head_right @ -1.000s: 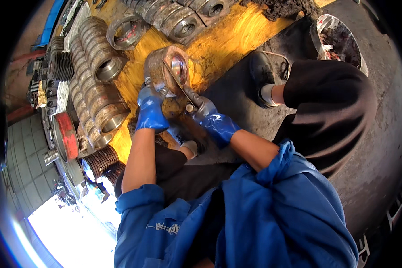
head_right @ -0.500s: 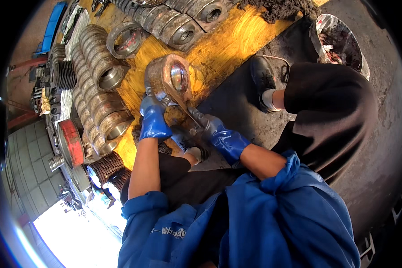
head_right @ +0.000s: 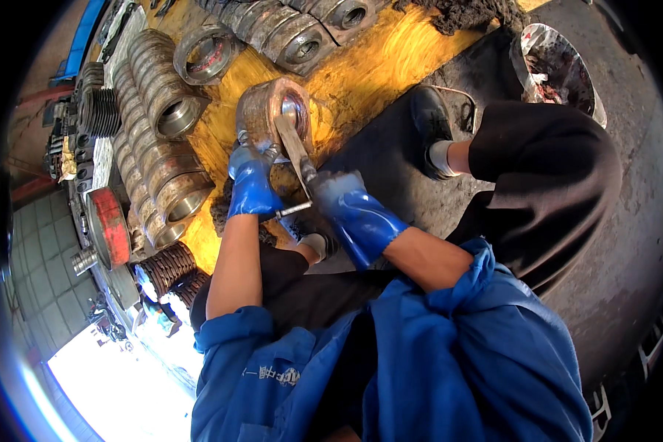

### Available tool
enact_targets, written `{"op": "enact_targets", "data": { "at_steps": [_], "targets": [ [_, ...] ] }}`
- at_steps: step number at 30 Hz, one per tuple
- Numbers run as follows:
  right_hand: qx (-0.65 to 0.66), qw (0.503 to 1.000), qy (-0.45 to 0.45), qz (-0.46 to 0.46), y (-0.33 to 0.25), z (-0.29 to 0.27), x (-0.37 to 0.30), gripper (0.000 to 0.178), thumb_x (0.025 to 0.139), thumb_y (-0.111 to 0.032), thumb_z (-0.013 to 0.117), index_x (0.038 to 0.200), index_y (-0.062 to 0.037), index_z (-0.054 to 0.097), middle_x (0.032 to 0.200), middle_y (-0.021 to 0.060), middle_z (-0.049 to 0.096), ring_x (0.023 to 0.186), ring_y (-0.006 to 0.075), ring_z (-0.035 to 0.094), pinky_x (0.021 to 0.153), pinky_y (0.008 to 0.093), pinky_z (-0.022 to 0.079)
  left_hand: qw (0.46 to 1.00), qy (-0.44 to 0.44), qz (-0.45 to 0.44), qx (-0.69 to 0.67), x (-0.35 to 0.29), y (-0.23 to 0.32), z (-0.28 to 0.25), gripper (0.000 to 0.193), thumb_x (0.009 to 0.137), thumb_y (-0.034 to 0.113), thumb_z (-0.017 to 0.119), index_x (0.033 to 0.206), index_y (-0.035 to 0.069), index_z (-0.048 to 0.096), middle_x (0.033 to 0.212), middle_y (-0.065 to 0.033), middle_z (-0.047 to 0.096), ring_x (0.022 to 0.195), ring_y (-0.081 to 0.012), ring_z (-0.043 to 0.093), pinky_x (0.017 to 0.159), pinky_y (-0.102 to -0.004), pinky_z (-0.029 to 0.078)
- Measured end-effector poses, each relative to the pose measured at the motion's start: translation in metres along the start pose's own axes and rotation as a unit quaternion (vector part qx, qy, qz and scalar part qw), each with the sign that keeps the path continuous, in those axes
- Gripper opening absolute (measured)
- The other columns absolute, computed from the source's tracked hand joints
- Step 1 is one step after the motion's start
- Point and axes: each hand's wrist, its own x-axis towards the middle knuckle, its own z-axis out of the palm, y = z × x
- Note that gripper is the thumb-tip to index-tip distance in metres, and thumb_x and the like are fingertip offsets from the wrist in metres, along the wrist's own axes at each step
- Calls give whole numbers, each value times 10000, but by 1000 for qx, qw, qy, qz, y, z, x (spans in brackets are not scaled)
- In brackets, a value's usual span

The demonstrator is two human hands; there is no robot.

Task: The person sits on the floor and uses a hammer and a metal file to clean and scrape the inner and outer surfaces of cylindrical metal parts. They repeatedly strike the parts with the hammer and file the edges, occasionally picking up and discarding debris.

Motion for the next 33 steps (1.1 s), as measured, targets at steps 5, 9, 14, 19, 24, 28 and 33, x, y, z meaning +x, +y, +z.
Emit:
{"op": "enact_targets", "data": {
  "at_steps": [5,9,14,19,24,28,33],
  "targets": [
    [5,999,-39,29,-2,-21,12,206,813,-227,563,958,-121,662,868,115,693,821,277,685,710,386,537,998,56,-1,21,1,-1,9,715,740,647,656,1135,51,651,1117,-159,662,1018,-285,653,822,-384,537],
    [-11,996,-93,7,-11,-57,-2,355,801,-309,634,1094,-110,666,1033,112,693,968,260,673,826,389,515,993,119,10,1,2,-2,13,686,747,613,669,1142,54,643,1073,-173,671,1002,-296,657,801,-383,542],
    [-2,995,-103,1,-7,-65,14,285,778,-267,663,1006,-104,714,968,101,714,897,246,695,735,378,537,993,121,10,11,3,-11,23,640,755,589,674,1081,38,664,1072,-172,673,995,-296,659,800,-381,542],
    [420,845,110,-312,61,5,49,180,818,-199,609,800,-24,651,688,144,597,563,289,587,508,424,442,997,75,5,-12,-13,8,-3,605,763,543,695,1101,42,663,1080,-187,671,1011,-279,661,843,-367,533],
    [60,996,-51,-48,-3,-68,10,125,787,-152,635,703,-63,663,639,101,620,517,227,591,464,343,436,995,97,-4,33,-5,2,12,674,754,581,688,1157,45,630,1127,-168,657,1037,-287,650,843,-371,535],
    [55,997,44,-15,-6,-67,-2,106,815,-107,588,813,-103,694,696,93,657,589,243,633,520,357,481,999,39,1,38,6,-5,10,824,748,642,655,1296,43,518,1161,-159,643,1068,-294,630,857,-388,527],
    [312,948,-1,66,16,-83,14,278,881,-163,560,1140,-157,660,806,94,665,641,271,609,616,397,502,998,64,21,8,13,-10,17,1017,714,678,657,1451,77,296,1185,-169,629,1086,-295,619,863,-391,521]
  ]
}}
